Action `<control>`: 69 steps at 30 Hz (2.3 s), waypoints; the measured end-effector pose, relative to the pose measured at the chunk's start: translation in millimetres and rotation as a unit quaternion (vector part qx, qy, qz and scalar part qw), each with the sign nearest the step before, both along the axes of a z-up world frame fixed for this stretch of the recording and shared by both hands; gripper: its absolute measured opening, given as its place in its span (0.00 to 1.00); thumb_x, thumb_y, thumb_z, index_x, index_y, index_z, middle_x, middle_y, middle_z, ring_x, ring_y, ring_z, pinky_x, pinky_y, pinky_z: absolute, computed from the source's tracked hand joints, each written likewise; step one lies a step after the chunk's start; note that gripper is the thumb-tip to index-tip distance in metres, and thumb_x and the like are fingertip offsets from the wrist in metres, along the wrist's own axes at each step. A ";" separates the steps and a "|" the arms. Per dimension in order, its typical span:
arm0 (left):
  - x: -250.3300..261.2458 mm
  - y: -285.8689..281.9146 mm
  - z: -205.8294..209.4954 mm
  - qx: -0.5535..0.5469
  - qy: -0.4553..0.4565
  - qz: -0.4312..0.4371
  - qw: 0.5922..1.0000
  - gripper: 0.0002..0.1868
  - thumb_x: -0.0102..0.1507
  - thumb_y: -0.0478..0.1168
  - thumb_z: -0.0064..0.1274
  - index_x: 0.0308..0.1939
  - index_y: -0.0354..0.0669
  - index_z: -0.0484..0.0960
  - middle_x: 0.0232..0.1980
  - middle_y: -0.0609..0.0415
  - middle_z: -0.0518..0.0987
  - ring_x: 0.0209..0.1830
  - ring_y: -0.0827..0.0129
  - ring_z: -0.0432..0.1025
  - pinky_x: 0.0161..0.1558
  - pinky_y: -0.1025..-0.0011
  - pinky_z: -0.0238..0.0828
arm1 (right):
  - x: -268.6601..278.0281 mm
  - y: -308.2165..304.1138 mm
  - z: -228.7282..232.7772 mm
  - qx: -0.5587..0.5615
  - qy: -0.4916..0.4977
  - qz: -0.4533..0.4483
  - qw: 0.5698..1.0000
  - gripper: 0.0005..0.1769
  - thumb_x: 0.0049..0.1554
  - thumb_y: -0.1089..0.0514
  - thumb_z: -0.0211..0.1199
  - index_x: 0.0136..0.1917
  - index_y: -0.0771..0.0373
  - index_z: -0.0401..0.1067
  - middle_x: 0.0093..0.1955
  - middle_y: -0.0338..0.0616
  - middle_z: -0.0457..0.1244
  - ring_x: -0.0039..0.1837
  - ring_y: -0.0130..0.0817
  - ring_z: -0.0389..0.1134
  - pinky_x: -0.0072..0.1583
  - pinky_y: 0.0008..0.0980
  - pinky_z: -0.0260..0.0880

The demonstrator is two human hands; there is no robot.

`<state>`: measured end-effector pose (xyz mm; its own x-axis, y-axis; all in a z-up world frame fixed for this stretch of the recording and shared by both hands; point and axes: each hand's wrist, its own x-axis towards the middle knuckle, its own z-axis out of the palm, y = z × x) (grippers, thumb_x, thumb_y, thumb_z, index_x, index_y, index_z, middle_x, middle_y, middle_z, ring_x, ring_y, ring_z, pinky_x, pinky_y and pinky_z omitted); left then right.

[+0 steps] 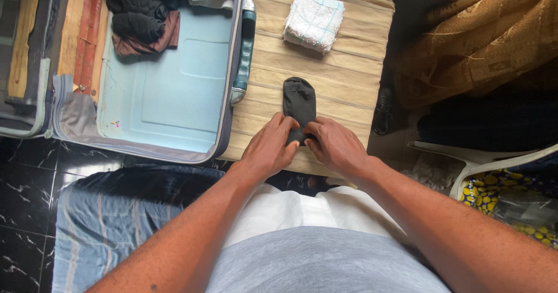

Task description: The person folds several pairs of dark socks and two small towels, then places them into an open suitcase. The person handles each item one at a time, folding them on a nearby surface before packing.

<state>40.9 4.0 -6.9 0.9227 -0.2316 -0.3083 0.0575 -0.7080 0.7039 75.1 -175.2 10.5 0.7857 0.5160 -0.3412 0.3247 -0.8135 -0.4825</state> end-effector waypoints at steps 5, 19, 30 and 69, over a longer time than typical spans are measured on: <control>2.3 3.9 1.9 0.032 -0.014 -0.024 0.999 0.15 0.59 0.35 0.58 0.49 0.42 0.77 0.53 0.51 0.72 0.56 0.55 0.72 0.57 0.58 0.70 | 5.3 5.0 -0.6 -0.048 0.086 -0.048 0.994 0.14 0.60 0.51 0.62 0.56 0.59 0.76 0.54 0.45 0.67 0.57 0.47 0.69 0.57 0.47 0.68; 20.6 1.6 7.6 0.051 -0.078 -0.059 0.994 0.19 0.56 0.33 0.59 0.52 0.41 0.77 0.53 0.48 0.70 0.55 0.53 0.70 0.54 0.55 0.68 | -1.5 1.1 -9.2 -0.015 -0.015 -0.052 0.998 0.13 0.56 0.58 0.64 0.55 0.60 0.70 0.53 0.47 0.65 0.57 0.50 0.68 0.57 0.48 0.68; 32.1 7.2 -20.5 0.047 -0.105 -0.082 0.990 0.10 0.63 0.31 0.52 0.48 0.40 0.80 0.52 0.49 0.76 0.52 0.53 0.70 0.57 0.56 0.67 | 3.4 9.6 2.5 0.002 0.029 -0.147 0.989 0.20 0.57 0.50 0.65 0.57 0.62 0.67 0.57 0.47 0.63 0.56 0.49 0.68 0.55 0.48 0.67; 86.7 2.2 -21.8 0.073 -0.128 -0.119 0.982 0.19 0.54 0.28 0.54 0.49 0.42 0.79 0.51 0.49 0.75 0.54 0.52 0.69 0.55 0.55 0.66 | 38.3 17.2 6.5 -0.040 -0.069 -0.105 0.991 0.24 0.51 0.51 0.71 0.57 0.59 0.66 0.55 0.45 0.59 0.60 0.47 0.63 0.59 0.47 0.65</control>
